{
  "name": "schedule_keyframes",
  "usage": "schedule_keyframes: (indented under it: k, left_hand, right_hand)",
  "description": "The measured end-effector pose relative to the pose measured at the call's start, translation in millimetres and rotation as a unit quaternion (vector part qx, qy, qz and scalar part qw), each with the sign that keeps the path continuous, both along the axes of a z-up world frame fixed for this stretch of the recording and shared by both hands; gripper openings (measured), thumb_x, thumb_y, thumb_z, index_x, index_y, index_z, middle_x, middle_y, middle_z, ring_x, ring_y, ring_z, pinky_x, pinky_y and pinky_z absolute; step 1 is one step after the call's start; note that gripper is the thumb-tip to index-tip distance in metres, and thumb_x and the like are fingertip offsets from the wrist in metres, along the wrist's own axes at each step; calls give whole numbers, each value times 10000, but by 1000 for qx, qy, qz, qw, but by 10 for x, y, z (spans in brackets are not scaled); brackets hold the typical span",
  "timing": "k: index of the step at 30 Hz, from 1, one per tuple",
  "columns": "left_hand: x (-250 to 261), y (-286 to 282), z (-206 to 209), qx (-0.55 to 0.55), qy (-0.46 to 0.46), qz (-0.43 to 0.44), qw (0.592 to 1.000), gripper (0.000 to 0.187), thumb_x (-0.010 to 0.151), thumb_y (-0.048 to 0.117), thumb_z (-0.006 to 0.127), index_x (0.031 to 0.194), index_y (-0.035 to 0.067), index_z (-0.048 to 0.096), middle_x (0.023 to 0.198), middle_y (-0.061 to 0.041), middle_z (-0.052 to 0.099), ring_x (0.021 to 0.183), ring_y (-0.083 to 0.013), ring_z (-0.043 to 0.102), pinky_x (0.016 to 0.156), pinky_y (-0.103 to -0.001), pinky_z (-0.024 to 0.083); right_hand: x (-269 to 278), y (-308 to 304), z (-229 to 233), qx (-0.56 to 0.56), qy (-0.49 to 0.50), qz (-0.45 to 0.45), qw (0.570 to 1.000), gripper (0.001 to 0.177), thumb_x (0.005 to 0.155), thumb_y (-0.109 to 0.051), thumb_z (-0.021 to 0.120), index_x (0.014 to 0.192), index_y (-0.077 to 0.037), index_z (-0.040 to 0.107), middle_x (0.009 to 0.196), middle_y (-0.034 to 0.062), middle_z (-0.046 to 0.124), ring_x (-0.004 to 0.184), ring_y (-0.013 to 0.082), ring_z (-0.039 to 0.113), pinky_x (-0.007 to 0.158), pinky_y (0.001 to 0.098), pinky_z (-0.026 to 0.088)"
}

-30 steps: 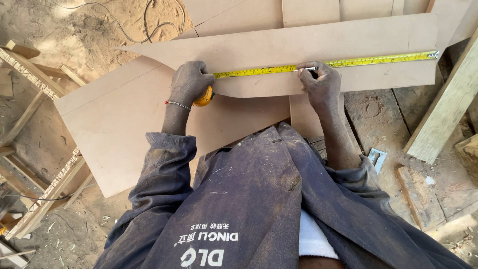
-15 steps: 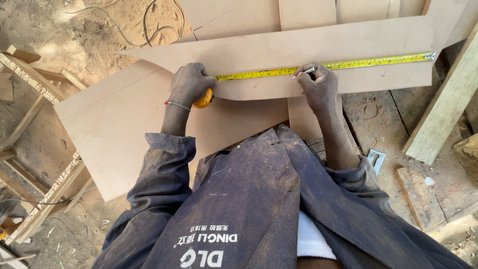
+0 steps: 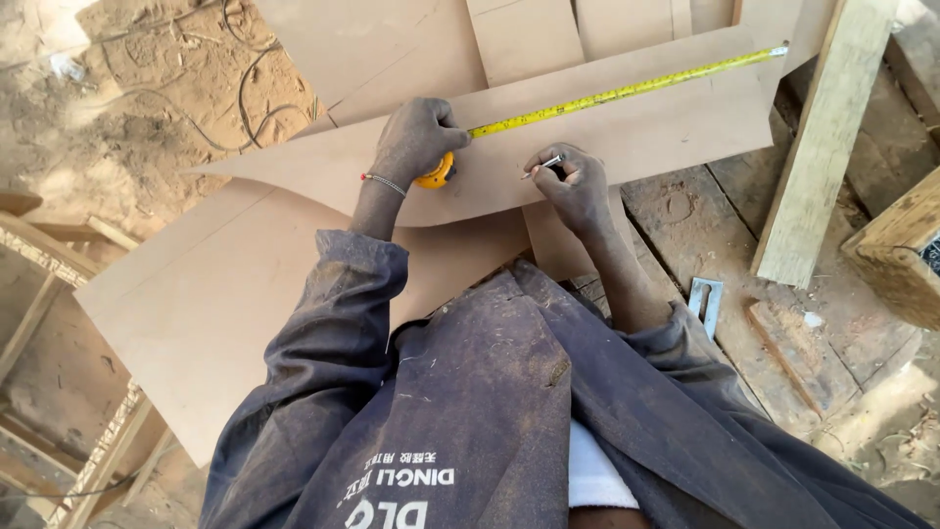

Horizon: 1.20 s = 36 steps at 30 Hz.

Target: Measuring and marking wooden panels using a tape measure and pencil

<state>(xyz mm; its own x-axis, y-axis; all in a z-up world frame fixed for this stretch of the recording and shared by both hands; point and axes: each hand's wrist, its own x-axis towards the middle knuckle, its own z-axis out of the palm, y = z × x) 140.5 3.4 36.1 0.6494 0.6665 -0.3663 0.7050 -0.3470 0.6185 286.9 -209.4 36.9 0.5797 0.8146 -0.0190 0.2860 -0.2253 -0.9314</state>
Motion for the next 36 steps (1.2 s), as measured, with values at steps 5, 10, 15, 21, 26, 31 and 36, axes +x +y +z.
schedule_keyframes:
  k: [5,10,15,21,26,31,36]
  left_hand:
    - [61,101,187,-13,-8,28,999,179,749,291,708,661,187,594,707,-15,695,641,-148,597,504,-348,400]
    - [59,224,94,-16,-11,31,999,147,738,270,697,658,189,605,763,-34,738,660,-147,623,501,-328,412]
    - [-87,439,-219,102,54,101,988,49,700,258,641,700,225,677,714,-21,705,725,-245,659,598,-423,499]
    - [-210,443,26,49,-17,82,995,173,732,303,696,662,179,598,636,18,641,612,-143,567,521,-348,418]
    - [-61,375,166,0,-38,52,998,202,751,305,727,666,184,589,664,22,640,624,-125,550,529,-325,411]
    - [132,354,107,-10,-34,10,999,171,743,287,716,668,174,611,702,20,669,607,-111,541,507,-302,394]
    - [163,422,-90,17,-10,-10,1000,177,698,291,744,666,166,622,703,0,674,621,-147,547,502,-347,386]
  right_hand:
    - [-14,-15,-15,-6,-44,11,999,158,827,-127,607,818,-163,760,924,-28,771,828,90,683,715,246,497]
    - [10,-7,-36,-19,-46,11,999,159,826,-143,602,830,-176,757,929,-39,776,790,73,657,679,240,469]
    - [13,15,18,-27,0,5,1000,169,821,-162,602,843,-169,769,859,-42,752,639,48,528,559,226,380]
    - [1,153,227,-99,52,-13,994,152,846,-205,601,823,-169,746,751,-61,720,505,59,557,508,215,507]
    - [14,126,158,-105,48,-9,993,156,843,-220,601,833,-169,748,839,-52,758,522,86,584,529,229,536]
    - [2,122,146,-94,38,-12,995,184,837,-225,576,819,-167,750,852,-59,769,518,74,573,524,225,528]
    - [3,126,122,-84,37,-20,996,176,816,-195,574,801,-172,747,799,-73,738,525,74,578,528,211,524]
